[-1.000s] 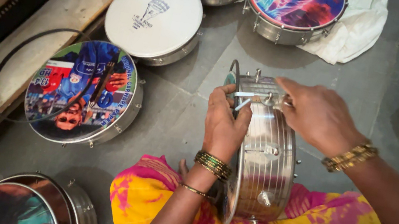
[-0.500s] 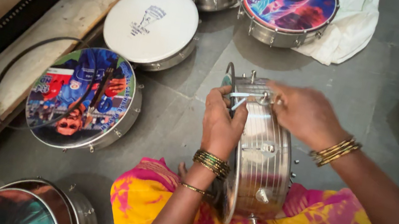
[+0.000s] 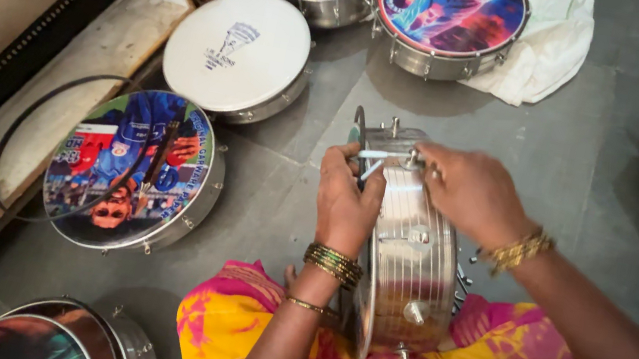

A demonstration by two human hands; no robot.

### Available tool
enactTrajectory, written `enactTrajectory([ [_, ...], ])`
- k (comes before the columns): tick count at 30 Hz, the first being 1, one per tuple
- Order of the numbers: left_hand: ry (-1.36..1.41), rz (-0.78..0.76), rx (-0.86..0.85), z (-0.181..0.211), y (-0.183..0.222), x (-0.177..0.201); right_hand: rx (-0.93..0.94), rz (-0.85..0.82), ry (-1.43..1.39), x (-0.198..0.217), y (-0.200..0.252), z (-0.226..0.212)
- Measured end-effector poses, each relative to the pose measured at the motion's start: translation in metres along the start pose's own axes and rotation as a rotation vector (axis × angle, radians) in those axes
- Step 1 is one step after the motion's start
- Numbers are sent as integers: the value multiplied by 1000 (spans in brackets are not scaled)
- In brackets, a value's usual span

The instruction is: The person assembles a drum by placing the head on the shell, positioning the metal rim, and tightening screws around the edge with a wrench. The person then picks up the assembled drum and moves it toward other completed drums on the floor.

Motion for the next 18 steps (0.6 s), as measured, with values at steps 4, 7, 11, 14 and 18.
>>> enactTrajectory([
  [4, 37, -21, 101, -6, 1, 7, 155, 50, -86, 6, 39, -10],
  [7, 30, -21, 80, -6, 0, 5, 150, 122, -158, 15, 43, -10],
  [11, 16, -42, 81, -2, 2, 2, -100, 9, -144, 8, 5, 9],
  [14, -3, -32, 69, 2, 0, 2, -24, -6, -113, -7, -12, 11],
  [18, 33, 0, 41, 2, 1, 3, -29, 26, -159, -20, -6, 17],
])
Point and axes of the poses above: each hand's wrist, its own y-axis away from the middle knuckle, its own x-axis out of the back of the hand, z = x × y, the point moved 2 cm from there along -y, towards the middle knuckle, and after that the axes turned 15 degrees about z, right-handed, at the moved point
